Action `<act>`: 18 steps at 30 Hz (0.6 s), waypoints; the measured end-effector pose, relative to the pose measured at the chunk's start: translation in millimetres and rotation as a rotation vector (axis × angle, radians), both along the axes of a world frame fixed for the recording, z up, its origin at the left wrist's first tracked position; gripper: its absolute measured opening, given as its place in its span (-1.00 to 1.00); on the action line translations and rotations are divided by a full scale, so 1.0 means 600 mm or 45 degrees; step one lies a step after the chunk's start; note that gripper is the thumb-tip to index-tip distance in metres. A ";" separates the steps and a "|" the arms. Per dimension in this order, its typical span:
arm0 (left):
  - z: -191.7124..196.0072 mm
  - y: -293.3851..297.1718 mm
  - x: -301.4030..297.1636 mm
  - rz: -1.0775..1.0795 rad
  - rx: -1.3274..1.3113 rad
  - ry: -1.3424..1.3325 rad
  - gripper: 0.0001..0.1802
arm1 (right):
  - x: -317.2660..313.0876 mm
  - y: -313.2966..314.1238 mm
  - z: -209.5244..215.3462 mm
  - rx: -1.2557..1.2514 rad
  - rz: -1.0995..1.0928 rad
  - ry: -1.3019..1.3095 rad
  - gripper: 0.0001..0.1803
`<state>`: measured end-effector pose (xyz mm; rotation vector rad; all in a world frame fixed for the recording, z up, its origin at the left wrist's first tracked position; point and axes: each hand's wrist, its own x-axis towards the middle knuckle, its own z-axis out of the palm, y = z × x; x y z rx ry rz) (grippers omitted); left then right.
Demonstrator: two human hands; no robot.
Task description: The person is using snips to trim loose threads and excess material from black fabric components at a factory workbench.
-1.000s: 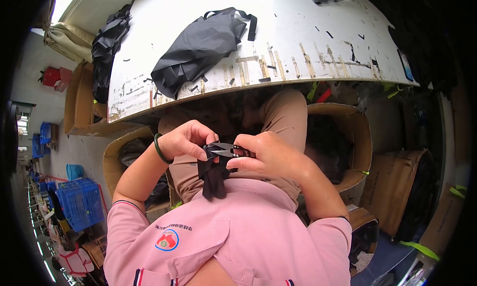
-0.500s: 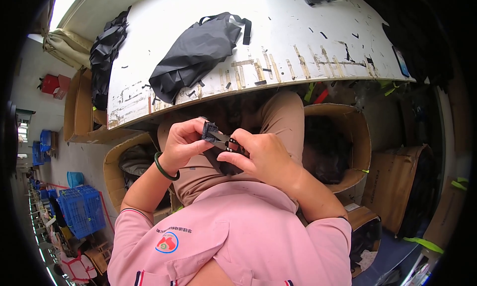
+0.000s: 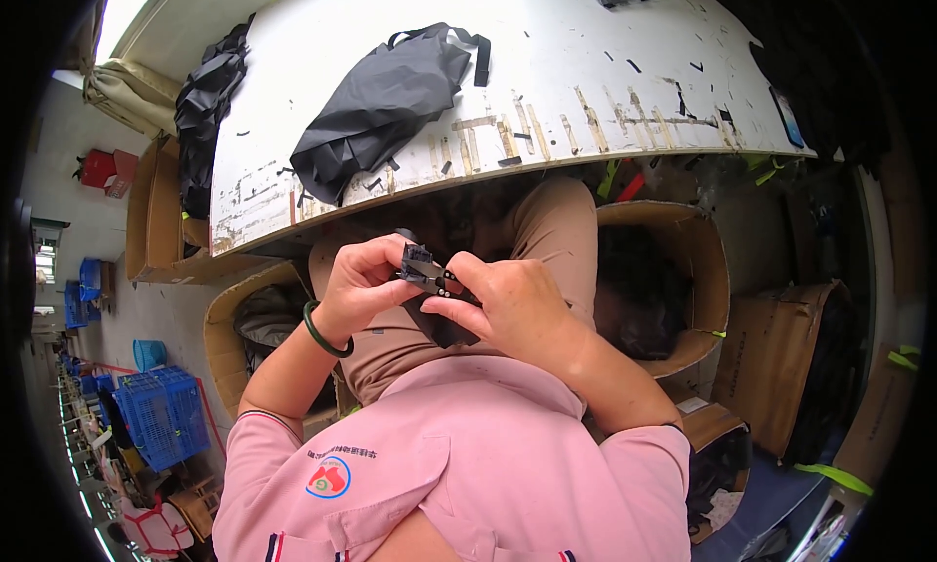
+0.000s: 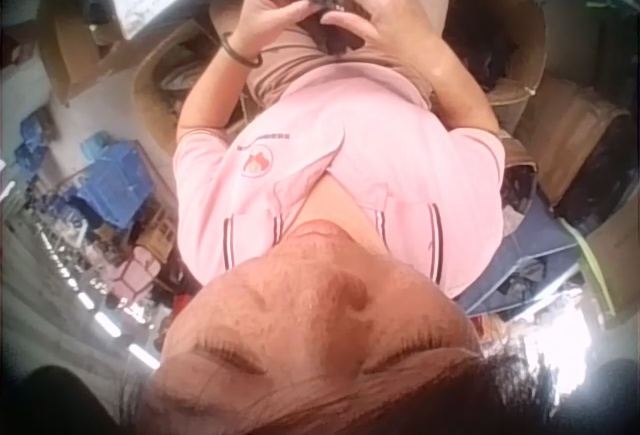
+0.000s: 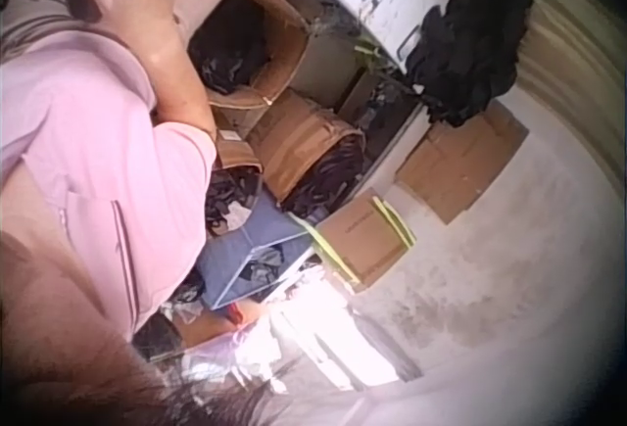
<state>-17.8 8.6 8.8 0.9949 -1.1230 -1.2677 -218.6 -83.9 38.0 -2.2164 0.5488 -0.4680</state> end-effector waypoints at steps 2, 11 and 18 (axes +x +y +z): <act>0.002 -0.001 -0.002 -0.001 0.024 0.011 -0.87 | -0.001 -0.001 -0.003 -0.069 0.001 0.016 -0.60; 0.002 0.003 0.001 0.013 0.108 -0.034 -0.87 | -0.010 0.000 -0.016 0.025 -0.051 0.058 -0.63; -0.001 0.005 0.000 -0.009 0.165 0.072 -0.88 | -0.017 -0.021 -0.031 0.644 -0.236 -0.184 -0.65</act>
